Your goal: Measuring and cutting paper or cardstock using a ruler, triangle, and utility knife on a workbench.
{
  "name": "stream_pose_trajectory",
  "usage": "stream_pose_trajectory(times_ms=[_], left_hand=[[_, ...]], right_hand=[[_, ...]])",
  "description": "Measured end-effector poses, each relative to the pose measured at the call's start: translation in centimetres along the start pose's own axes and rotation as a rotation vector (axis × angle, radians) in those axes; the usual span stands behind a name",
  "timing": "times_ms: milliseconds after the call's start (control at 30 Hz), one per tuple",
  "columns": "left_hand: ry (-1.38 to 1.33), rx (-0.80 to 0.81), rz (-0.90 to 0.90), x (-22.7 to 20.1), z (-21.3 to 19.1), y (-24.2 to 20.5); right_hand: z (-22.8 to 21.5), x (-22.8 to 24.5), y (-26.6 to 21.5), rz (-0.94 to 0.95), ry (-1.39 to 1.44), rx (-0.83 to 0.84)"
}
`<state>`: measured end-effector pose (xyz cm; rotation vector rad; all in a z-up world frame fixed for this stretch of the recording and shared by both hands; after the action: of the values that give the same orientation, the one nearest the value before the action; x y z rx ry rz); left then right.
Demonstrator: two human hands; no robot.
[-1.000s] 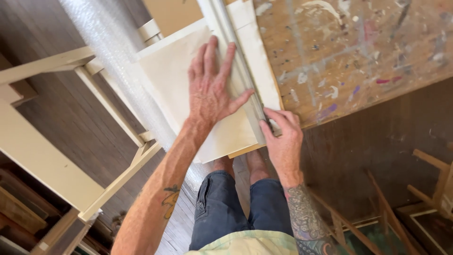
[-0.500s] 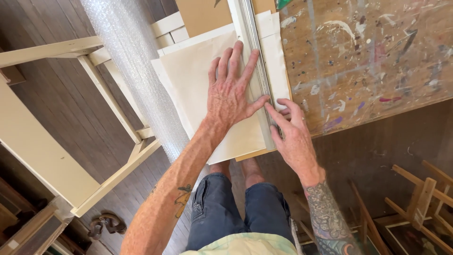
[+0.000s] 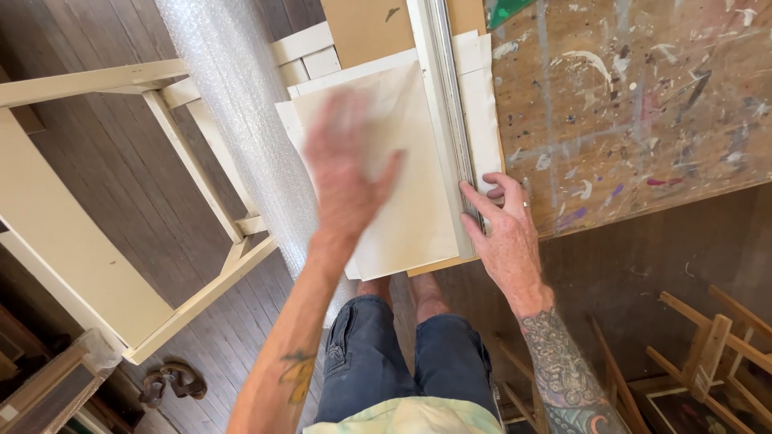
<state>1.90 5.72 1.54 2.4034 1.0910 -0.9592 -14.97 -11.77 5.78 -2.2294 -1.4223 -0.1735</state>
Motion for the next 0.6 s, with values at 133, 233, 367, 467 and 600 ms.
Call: stream_pose_trajectory(times_ms=[133,233,367,467,600], left_hand=[[-0.723,-0.335,-0.548,3.3,-2.7,-4.7],[-1.284,-0.196,-0.917,4.6,-2.1,-7.1],[-1.569,-0.094,-0.994,5.5,-1.1,-8.3],[-1.656,-0.170,-1.000,6.4,0.8,-9.4],[-1.647,-0.230,-0.969,7.1,1.9,-9.8]], right_hand=[[0.4,-0.4,-0.1,0.092,0.045,0.050],[0.4,-0.3,-0.2,0.095,0.037,0.054],[0.5,-0.6,-0.1,0.050,-0.015,0.034],[0.1,-0.3,-0.2,0.042,-0.014,0.034],[0.4,-0.5,-0.1,0.030,-0.025,0.020]])
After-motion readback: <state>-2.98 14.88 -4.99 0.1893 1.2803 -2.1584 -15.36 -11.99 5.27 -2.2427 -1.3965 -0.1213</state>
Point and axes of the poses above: each hand's wrist, its own y-axis towards the middle knuckle, its own z-axis out of the palm, x = y × z, the point moved 1 cm from there along y, towards the middle knuckle, and after that the axes turned 13 degrees about -y, right-handed, at the moved point
